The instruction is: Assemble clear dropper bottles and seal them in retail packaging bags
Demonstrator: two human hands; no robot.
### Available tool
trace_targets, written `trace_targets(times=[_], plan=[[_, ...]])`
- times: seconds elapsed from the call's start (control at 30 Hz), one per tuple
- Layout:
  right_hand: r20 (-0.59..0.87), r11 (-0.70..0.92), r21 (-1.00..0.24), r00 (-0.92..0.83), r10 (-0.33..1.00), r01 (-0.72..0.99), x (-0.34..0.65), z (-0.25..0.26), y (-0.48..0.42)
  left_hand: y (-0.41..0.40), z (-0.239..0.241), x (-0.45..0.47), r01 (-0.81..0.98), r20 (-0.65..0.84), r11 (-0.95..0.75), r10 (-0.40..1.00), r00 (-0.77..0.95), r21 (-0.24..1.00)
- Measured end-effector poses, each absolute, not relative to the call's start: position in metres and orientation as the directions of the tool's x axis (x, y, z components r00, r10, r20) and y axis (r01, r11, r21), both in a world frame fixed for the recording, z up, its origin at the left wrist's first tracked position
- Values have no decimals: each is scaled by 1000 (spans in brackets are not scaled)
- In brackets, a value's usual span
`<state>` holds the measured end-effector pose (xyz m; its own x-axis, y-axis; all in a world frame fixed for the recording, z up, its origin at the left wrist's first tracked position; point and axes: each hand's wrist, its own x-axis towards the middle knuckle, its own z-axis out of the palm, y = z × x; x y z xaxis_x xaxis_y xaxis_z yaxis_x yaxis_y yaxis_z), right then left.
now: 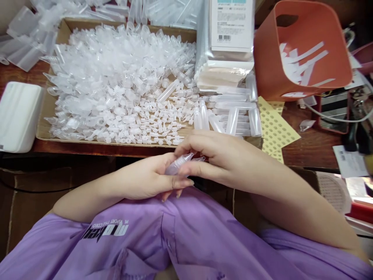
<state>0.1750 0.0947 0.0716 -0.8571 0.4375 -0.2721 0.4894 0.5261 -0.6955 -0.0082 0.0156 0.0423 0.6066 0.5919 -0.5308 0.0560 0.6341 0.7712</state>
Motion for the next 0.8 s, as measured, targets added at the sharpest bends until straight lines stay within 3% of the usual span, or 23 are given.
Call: trace_targets(times=[0.1, 0.23, 0.4, 0.67, 0.8], plan=[[-247, 525, -715, -869, 430, 462, 172, 71, 91, 16, 43, -8, 120, -539, 592, 606, 585, 797], [-327, 502, -632, -790, 518, 590, 168, 68, 87, 16, 43, -8, 215, -492, 455, 676, 549, 864], [-315, 410, -749, -823, 472, 521, 175, 74, 91, 17, 41, -7, 187, -459, 438, 675, 578, 879], [-438, 412, -625, -735, 518, 663, 168, 71, 90, 20, 34, -6, 268, -510, 441, 641, 573, 856], [-429, 374, -646, -722, 543, 665, 169, 68, 92, 22, 36, -4, 133, -459, 473, 688, 562, 871]])
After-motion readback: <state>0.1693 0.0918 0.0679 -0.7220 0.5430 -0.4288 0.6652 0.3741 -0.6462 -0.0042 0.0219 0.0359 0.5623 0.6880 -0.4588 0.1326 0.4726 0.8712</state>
